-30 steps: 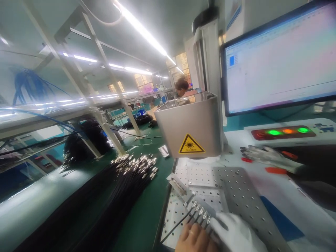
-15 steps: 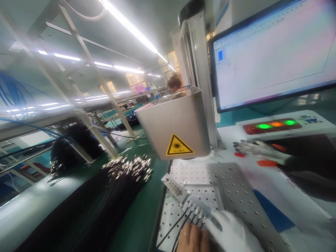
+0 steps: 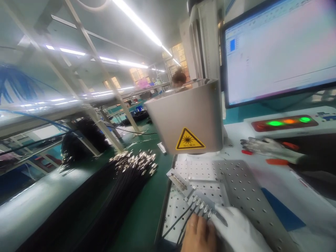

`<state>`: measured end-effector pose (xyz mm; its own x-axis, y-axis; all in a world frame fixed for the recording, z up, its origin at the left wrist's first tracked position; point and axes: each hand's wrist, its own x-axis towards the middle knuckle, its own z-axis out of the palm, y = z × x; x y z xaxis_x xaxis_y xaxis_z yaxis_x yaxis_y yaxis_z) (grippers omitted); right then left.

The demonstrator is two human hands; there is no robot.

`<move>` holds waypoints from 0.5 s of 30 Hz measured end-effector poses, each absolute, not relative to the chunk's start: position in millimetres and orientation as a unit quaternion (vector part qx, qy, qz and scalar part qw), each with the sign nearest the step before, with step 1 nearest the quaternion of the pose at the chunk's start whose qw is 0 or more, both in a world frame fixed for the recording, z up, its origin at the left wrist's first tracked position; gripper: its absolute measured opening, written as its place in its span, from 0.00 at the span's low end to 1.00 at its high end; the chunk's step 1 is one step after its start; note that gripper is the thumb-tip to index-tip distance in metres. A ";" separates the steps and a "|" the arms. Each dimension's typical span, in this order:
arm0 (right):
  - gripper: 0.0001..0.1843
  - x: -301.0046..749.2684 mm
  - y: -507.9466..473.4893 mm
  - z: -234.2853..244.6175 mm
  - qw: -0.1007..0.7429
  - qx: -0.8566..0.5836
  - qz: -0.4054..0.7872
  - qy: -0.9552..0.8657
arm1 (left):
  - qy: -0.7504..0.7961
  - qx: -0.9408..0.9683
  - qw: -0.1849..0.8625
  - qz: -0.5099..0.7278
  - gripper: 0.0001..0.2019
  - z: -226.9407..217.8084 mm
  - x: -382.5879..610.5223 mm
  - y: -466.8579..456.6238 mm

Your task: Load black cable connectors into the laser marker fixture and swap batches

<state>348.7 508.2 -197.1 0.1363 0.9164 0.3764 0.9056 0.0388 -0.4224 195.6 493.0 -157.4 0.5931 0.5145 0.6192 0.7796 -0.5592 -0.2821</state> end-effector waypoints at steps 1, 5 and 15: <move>0.18 348.9 508.2 -196.4 0.290 -0.691 0.015 -0.661 | -0.381 -0.848 0.277 -0.243 0.09 -164.8 197.2 493.7; 0.20 355.2 507.0 -184.9 0.266 -0.680 0.030 -0.682 | -0.471 -0.827 0.209 -0.225 0.04 -177.4 203.3 500.2; 0.18 347.5 513.1 -178.4 0.219 -0.709 0.014 -0.670 | -0.665 -0.740 -0.015 -0.102 0.20 -16.8 159.7 567.3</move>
